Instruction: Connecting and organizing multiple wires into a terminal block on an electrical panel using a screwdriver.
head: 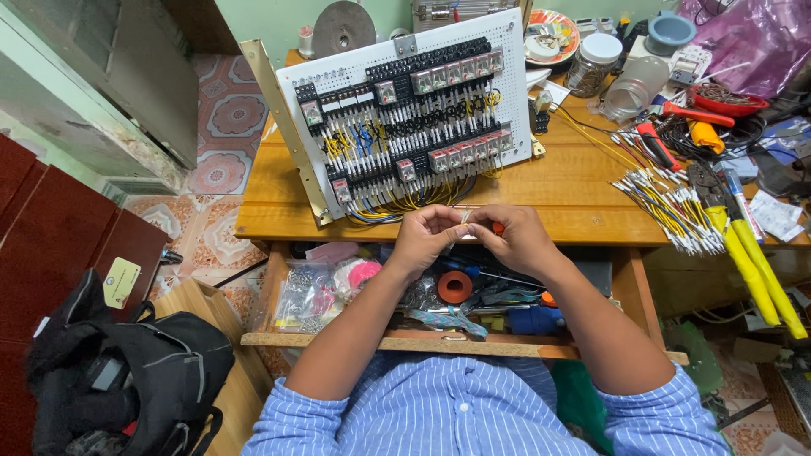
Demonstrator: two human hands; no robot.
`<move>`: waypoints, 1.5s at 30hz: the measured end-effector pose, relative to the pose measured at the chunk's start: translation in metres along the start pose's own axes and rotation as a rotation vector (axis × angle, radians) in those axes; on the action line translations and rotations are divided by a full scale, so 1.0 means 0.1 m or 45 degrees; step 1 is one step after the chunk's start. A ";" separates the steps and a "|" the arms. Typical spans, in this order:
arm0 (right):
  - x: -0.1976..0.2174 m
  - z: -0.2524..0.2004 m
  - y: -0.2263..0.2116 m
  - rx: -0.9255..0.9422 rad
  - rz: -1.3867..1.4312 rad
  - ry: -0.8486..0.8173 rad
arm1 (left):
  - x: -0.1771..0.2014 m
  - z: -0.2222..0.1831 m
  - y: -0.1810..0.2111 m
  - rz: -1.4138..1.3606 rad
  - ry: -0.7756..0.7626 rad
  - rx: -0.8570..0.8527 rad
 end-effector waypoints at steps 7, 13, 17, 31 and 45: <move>0.02 0.00 0.04 -0.013 -0.006 0.014 | 0.01 0.01 -0.04 -0.004 -0.013 0.022; 0.02 0.01 0.12 0.007 -0.068 0.016 | 0.00 0.00 -0.05 0.013 -0.027 0.006; 0.03 0.02 0.08 -0.060 -0.040 -0.006 | 0.00 -0.01 0.02 0.075 0.031 -0.053; 0.04 0.08 0.45 -0.242 0.191 -0.054 | 0.07 -0.14 1.01 0.329 0.264 -0.493; 0.06 0.13 0.34 -0.330 0.313 -0.082 | 1.40 0.31 1.21 0.297 0.870 -0.942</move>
Point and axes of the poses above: each hand's wrist, its own z-axis towards the middle knuckle, its own x-axis out of the back of the hand, y = z × x, the point moved 2 cm from there along z, towards the middle knuckle
